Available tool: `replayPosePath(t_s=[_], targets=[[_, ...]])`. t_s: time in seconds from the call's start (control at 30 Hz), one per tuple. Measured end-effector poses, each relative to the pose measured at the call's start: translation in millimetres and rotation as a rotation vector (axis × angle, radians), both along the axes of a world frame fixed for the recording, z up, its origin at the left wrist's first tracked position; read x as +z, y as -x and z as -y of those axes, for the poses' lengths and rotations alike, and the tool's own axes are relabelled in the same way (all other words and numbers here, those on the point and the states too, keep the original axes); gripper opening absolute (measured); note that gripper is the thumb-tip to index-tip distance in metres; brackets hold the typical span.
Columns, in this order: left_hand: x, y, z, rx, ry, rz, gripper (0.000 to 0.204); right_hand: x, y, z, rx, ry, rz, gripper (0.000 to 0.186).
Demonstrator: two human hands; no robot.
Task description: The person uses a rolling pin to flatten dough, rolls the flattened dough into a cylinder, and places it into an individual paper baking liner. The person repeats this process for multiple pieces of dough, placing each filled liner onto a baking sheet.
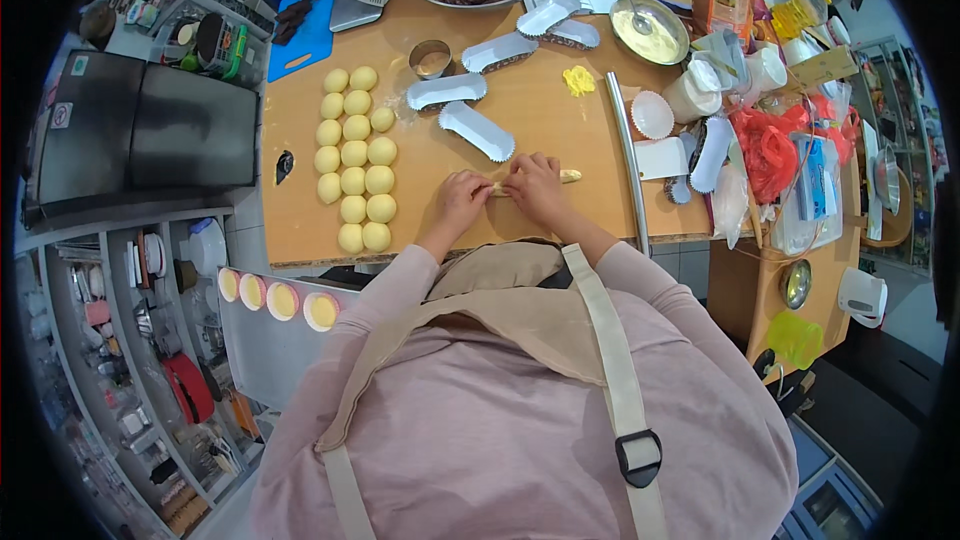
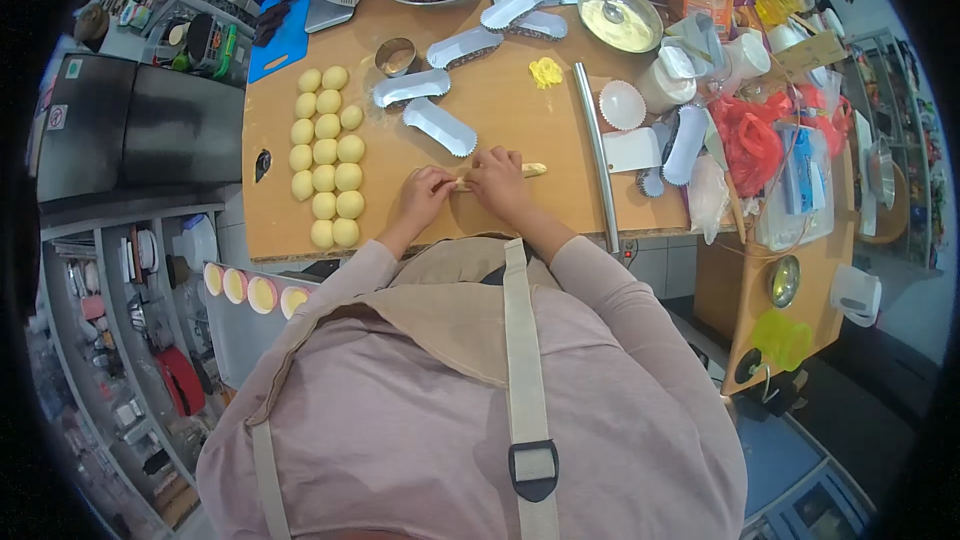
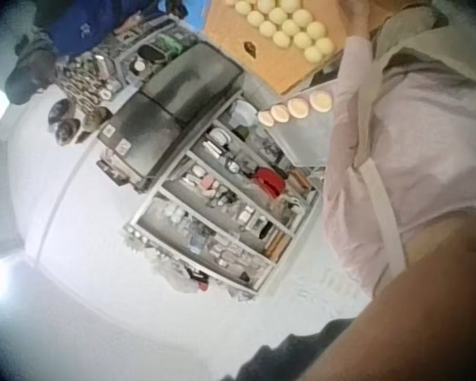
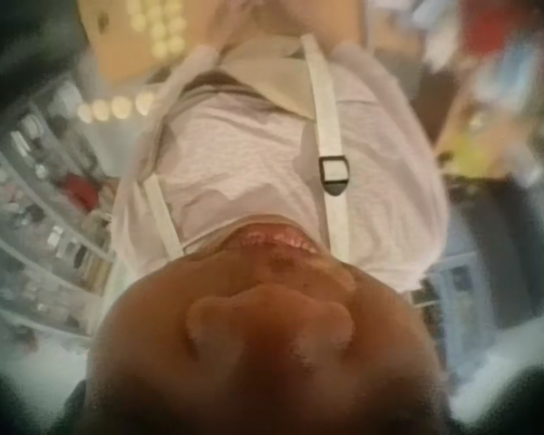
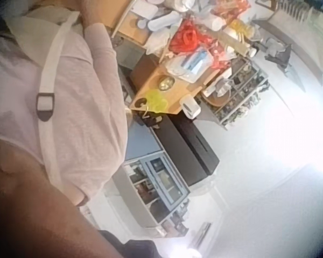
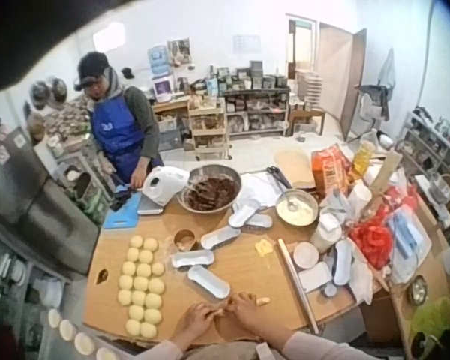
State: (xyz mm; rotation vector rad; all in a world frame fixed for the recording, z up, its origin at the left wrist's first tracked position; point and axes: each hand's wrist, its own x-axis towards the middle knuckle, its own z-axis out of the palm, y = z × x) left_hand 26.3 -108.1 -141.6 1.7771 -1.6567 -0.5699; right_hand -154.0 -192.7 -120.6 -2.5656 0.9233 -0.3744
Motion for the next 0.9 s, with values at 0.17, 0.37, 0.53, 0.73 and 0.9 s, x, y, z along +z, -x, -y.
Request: replayPosePath(t_s=[0.17, 0.37, 0.53, 0.73, 0.9], targets=[[3.1, 4.4, 1.5, 0.072, 0.047, -0.158, 0.025, -6.5, 18.7, 16.0, -0.217, -0.037, 0.260, 0.015], [9.2, 3.3, -7.1, -0.032, 0.040, 0.131, 0.042, -4.6, 89.9, 30.4, -0.331, -0.169, 0.198, 0.030], [9.1, 6.0, -4.7, -0.059, 0.007, 0.146, 0.039, -0.2, 89.2, 15.6, -0.266, -0.037, 0.127, 0.038], [0.5, 8.5, -3.7, -0.065, -0.021, 0.039, 0.039, -3.7, 87.8, 23.7, -0.199, -0.124, 0.131, 0.050], [23.7, 20.0, -0.7, -0.004, -0.039, -0.022, 0.047, 9.2, 66.3, 25.3, -0.213, -0.070, 0.115, 0.059]])
